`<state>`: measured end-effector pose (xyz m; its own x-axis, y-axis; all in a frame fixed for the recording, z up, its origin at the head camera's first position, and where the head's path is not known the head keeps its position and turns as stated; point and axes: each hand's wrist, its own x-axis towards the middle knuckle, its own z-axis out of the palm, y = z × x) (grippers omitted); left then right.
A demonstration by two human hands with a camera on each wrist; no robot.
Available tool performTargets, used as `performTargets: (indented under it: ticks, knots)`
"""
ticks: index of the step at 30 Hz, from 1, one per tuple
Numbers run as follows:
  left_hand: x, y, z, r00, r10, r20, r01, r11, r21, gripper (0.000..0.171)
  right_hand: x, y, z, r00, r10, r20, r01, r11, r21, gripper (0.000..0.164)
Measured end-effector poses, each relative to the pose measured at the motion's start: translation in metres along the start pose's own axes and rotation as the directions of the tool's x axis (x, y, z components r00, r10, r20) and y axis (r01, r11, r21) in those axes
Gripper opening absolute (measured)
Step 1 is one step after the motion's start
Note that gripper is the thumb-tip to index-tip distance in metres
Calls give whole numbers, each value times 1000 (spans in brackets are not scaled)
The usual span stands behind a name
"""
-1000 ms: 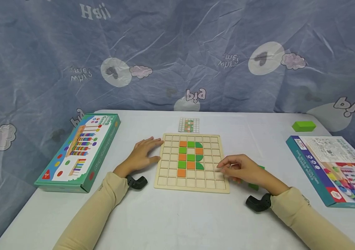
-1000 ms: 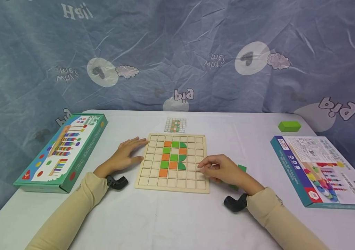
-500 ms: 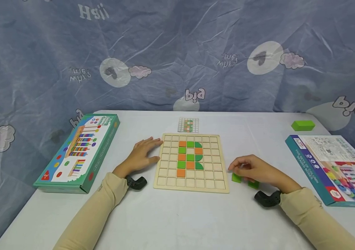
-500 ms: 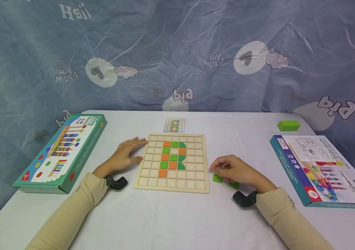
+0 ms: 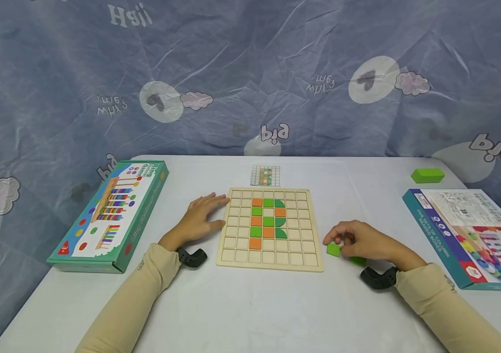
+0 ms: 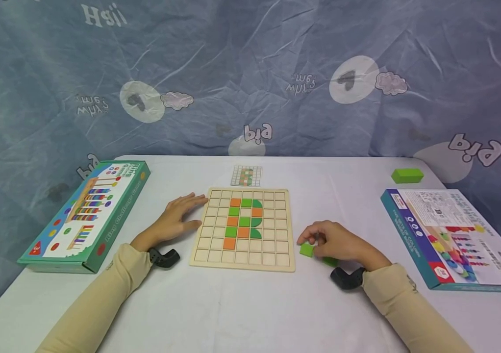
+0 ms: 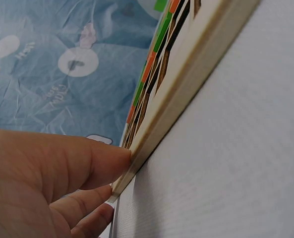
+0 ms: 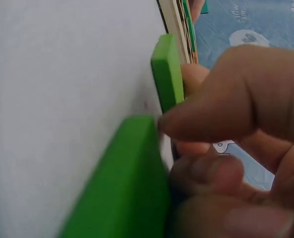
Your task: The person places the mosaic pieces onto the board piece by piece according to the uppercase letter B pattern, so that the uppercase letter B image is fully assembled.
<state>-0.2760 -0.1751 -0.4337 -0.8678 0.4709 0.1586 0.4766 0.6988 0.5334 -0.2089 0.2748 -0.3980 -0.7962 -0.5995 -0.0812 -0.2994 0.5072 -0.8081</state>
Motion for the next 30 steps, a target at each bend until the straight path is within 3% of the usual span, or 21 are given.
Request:
performTargets:
  ticks: [5, 12, 24, 30]
  knots:
    - [0, 0, 0, 1000, -4, -2, 4, 1000, 4, 66, -1, -2, -2, 999, 24, -41, -26, 998, -58, 31]
    - [0, 1, -1, 1000, -7, 1, 7, 1000, 5, 66, 0, -5, -2, 986, 136, -95, -141, 989, -48, 28]
    - [1, -1, 0, 1000, -6, -1, 6, 1000, 4, 66, 1, -10, 1, 969, 164, -182, -184, 978, -96, 22]
    - [1, 0, -1, 1000, -9, 1, 9, 1000, 2, 66, 2, -16, 3, 959, 181, -217, -180, 983, 25, 29]
